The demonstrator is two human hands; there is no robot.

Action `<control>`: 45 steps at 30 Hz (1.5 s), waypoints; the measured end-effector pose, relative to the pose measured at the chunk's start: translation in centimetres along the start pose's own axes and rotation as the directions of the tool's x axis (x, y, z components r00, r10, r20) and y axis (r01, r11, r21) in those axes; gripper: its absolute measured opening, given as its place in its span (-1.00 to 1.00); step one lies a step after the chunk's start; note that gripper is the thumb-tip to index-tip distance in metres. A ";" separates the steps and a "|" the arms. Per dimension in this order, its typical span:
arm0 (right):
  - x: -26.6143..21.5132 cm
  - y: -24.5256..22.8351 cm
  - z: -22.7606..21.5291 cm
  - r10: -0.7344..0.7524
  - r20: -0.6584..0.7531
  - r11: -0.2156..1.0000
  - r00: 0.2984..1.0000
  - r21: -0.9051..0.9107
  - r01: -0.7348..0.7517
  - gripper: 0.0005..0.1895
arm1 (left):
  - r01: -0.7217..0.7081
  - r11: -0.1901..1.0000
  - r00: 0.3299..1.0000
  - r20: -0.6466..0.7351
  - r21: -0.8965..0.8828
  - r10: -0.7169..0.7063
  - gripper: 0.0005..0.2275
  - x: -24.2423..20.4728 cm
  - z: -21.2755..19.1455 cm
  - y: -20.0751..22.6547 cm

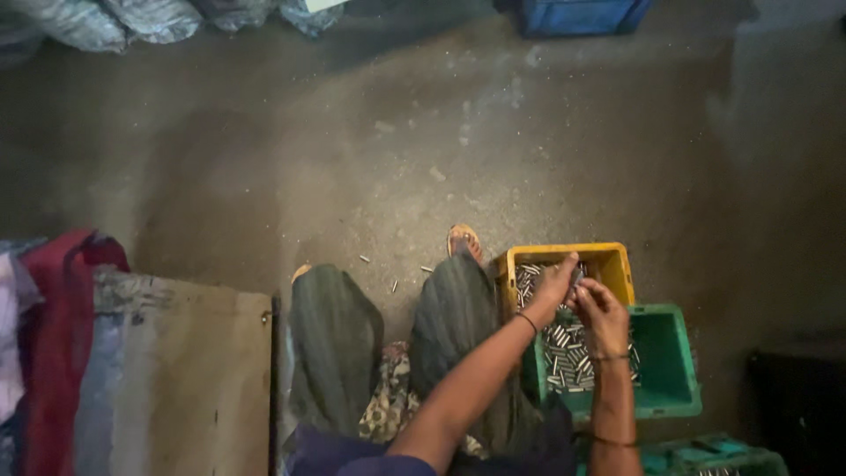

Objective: The person sits on the floor and sorts small cylindrical metal parts from a yellow crate into green crates using both hands. The person repeatedly picks up handfuls of parts, separates them, and places them into the green crates.

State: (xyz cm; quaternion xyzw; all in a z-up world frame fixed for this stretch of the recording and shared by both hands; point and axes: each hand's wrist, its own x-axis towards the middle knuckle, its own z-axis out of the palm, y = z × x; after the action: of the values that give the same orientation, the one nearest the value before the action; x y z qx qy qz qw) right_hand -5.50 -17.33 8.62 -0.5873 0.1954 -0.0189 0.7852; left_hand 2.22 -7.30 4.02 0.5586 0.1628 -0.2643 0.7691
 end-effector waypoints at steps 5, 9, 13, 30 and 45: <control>2.5 0.3 -2.0 0.006 -0.043 0.997 0.999 -0.074 -0.009 -0.73 | 0.022 0.990 0.998 -0.059 -0.143 -0.031 -0.55 -0.4 2.2 1.3; 4.9 0.9 -3.4 0.030 0.012 0.991 0.999 -0.131 -0.028 -0.71 | -0.224 0.974 0.959 -0.169 0.037 0.227 -0.59 0.1 3.5 1.3; 5.7 0.2 -3.7 -0.011 -0.017 0.983 1.000 -0.184 0.008 -0.73 | -0.153 0.968 0.985 -0.107 -0.197 0.134 -0.59 0.5 4.9 1.2; 1.0 1.8 -2.1 -0.286 -0.015 0.595 0.958 -0.787 0.165 -0.57 | 0.053 0.916 0.998 0.060 -0.398 -0.032 -0.50 -1.0 3.0 -0.7; -8.3 -2.6 4.3 -0.247 -0.186 0.609 0.951 -0.793 0.003 -0.48 | 0.109 0.841 0.980 0.198 -0.529 -0.003 -0.64 -9.3 1.3 1.4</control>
State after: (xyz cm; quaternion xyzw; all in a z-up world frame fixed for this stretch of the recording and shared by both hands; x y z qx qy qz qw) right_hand -11.28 -12.04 14.37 -0.8742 0.2495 -0.0688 0.4108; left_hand -4.48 -6.14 10.58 0.2879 0.1729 -0.2824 0.8986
